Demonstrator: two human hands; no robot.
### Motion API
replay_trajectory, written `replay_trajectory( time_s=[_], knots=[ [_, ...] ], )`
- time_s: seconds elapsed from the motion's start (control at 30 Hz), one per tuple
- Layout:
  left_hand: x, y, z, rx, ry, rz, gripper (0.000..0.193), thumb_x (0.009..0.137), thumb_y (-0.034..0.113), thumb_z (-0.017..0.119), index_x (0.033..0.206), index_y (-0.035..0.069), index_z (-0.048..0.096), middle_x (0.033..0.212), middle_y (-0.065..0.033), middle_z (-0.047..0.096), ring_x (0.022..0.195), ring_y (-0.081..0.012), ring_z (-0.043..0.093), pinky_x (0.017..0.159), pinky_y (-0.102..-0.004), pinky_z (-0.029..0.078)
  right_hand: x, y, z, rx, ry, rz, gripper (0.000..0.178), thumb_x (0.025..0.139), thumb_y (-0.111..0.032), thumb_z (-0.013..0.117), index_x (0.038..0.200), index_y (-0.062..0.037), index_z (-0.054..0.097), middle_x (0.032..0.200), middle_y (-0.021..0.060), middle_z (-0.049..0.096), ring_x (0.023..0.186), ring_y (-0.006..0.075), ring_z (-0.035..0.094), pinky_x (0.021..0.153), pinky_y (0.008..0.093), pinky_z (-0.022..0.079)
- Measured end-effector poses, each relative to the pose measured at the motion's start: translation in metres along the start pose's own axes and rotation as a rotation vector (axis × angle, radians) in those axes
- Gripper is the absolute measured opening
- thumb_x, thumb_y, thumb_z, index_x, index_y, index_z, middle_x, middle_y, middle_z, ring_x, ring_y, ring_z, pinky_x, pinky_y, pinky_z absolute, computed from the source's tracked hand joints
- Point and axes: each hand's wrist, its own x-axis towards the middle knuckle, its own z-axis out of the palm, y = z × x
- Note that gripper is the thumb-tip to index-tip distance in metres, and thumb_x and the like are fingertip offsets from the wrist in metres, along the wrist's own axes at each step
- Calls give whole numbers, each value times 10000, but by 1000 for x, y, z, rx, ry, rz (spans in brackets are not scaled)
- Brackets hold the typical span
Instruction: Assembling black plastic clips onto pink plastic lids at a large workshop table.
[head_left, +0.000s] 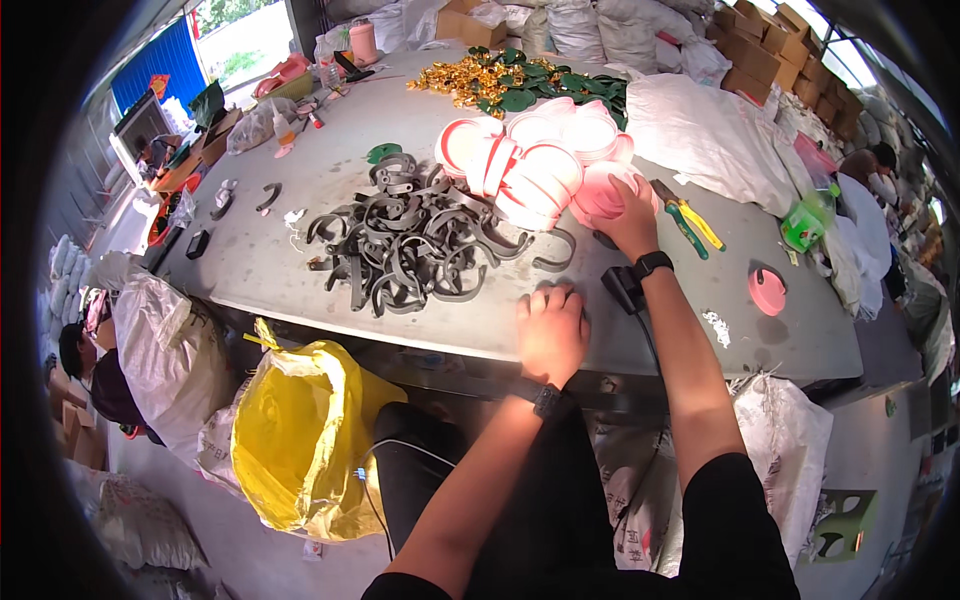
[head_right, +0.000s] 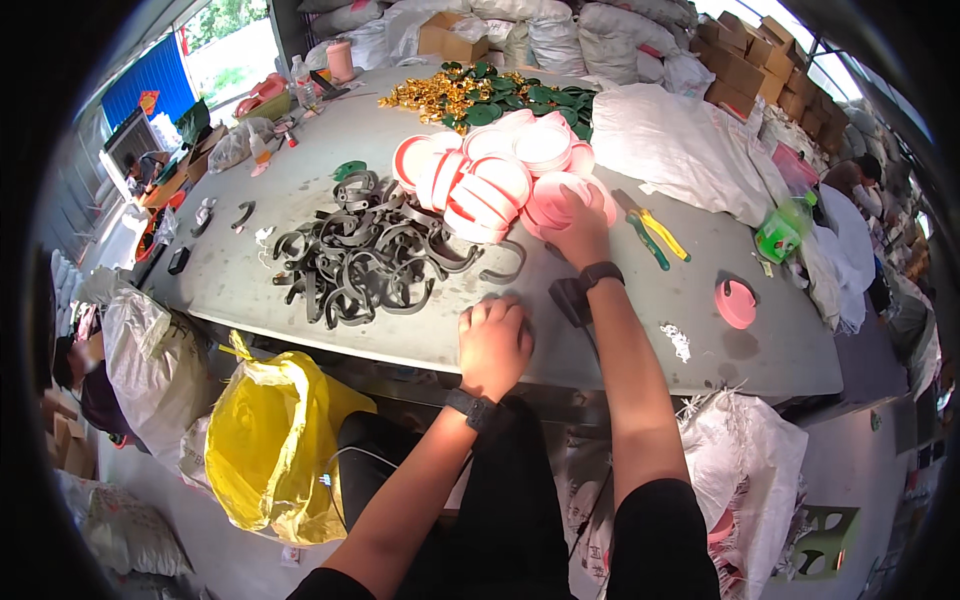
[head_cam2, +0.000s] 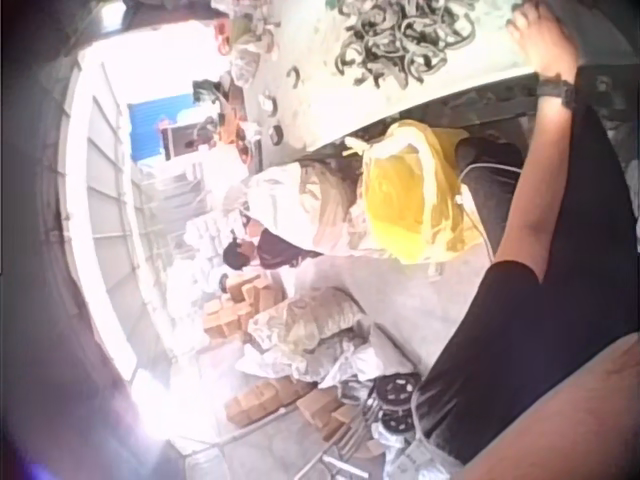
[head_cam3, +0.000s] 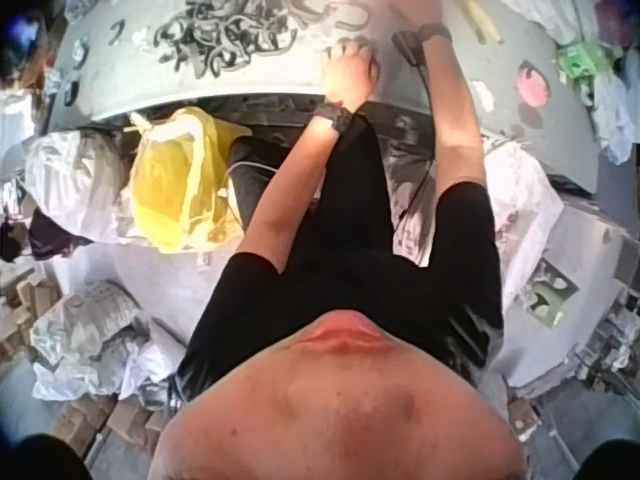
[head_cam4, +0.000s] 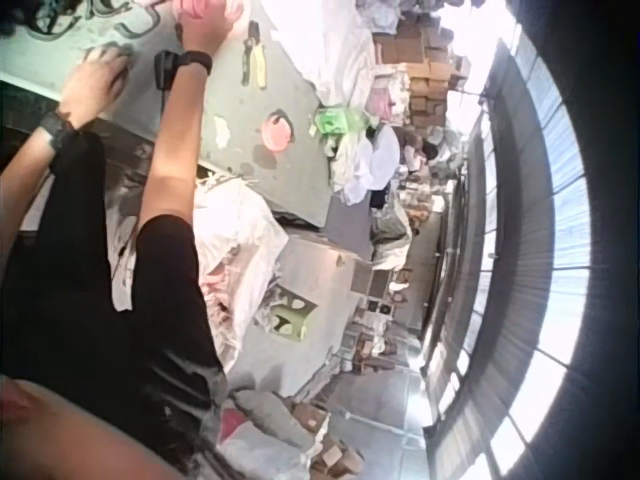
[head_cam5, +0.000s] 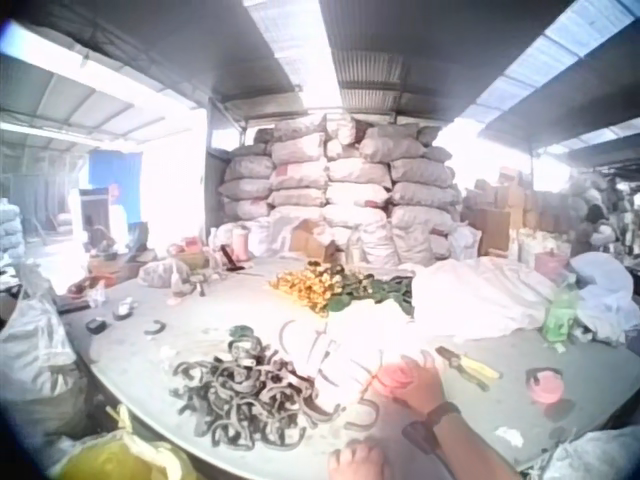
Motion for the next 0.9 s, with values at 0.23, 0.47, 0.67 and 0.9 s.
replay_trajectory(
  time_s=[0.23,0.47,0.67,0.9],
  knots=[
    [6,7,-4,-162,-52,-94,414,737,240,638,1096,58,541,1088,-98,571,1043,-275,493,936,-428,327,-30,-2,-40,246,173,8,622,617,-165,768,1191,-55,554,1346,183,351,1219,297,405,1000,353,362],
    [11,-14,-18,-577,65,-150,822,709,345,702,1349,21,300,1206,-183,523,1139,-314,490,981,-451,292,-110,-78,-73,184,-25,-215,709,587,-156,767,1234,-45,499,1325,170,399,1252,321,365,1038,403,317],
    [7,2,-23,-356,-159,-177,862,672,348,735,1363,94,288,1076,-184,572,1043,-335,520,928,-463,317,-134,-45,-58,239,43,-149,713,526,-69,735,1210,-79,534,1330,163,405,1251,351,366,1040,416,311],
    [7,2,-9,-288,-82,-119,939,680,439,704,1404,81,226,1037,-118,571,1043,-264,474,942,-465,270,-133,-40,-63,472,4,-18,705,622,21,666,1291,-51,455,1398,122,334,1303,278,310,1054,392,287]
  ],
)
